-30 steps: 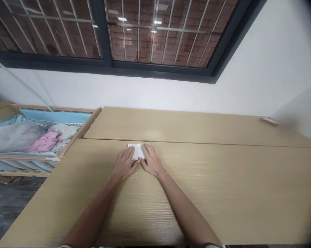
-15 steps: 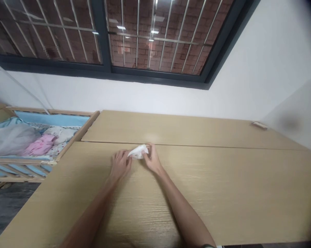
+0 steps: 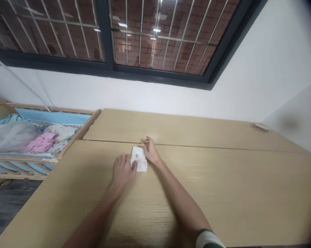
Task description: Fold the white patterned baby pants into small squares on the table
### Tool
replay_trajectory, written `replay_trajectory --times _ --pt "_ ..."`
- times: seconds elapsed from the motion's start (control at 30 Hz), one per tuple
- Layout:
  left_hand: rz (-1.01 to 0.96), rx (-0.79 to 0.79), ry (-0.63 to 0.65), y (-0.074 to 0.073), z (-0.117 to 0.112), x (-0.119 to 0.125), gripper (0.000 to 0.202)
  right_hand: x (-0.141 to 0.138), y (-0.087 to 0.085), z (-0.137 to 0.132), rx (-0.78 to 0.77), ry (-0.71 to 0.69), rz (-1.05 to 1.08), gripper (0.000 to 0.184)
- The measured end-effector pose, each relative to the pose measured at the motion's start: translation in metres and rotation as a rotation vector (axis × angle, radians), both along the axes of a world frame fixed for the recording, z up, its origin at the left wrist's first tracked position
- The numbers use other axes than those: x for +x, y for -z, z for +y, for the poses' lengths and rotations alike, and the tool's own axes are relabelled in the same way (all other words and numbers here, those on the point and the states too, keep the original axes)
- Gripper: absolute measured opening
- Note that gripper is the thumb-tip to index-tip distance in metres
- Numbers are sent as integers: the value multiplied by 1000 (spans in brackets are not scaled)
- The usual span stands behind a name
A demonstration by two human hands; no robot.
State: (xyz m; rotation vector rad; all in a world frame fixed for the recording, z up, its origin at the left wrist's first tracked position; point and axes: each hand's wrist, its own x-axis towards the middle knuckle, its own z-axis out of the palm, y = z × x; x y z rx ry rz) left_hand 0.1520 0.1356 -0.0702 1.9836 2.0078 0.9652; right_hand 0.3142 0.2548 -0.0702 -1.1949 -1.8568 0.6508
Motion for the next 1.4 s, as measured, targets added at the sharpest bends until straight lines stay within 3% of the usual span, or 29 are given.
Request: replay_trajectory --times 0.07,0.2,0.27,0.33,0.6,0.7,0.8,0.93,1.07,1.23,1.4 --pt "78 89 97 1 -11 14 37 2 -14 -19 90 -31 -54 55" --pt "173 154 232 18 -32 45 46 4 -35 -58 142 -410 -308 52" --pt "235 120 238 27 -37 54 43 5 -36 -67 125 -557 -400 52" --pt "285 86 235 34 -38 57 41 6 -33 -64 100 -606 -463 51" --pt "229 123 204 46 -32 57 52 21 -6 -9 113 -458 -567 51" --pt "202 120 222 37 -29 52 50 22 2 -2 98 -373 -547 55" --pt "132 90 241 19 -20 34 38 23 8 -4 144 -280 -474 62" --pt "179 59 5 1 -1 3 31 24 11 -9 230 -114 -370 50" --pt "260 -34 -162 6 10 -12 34 24 12 -12 231 -75 -343 26" --pt "244 -90 -43 19 12 -8 33 23 12 -10 193 -116 -262 18" --pt "2 -201 61 12 17 -11 25 18 11 -14 94 -73 -143 13"
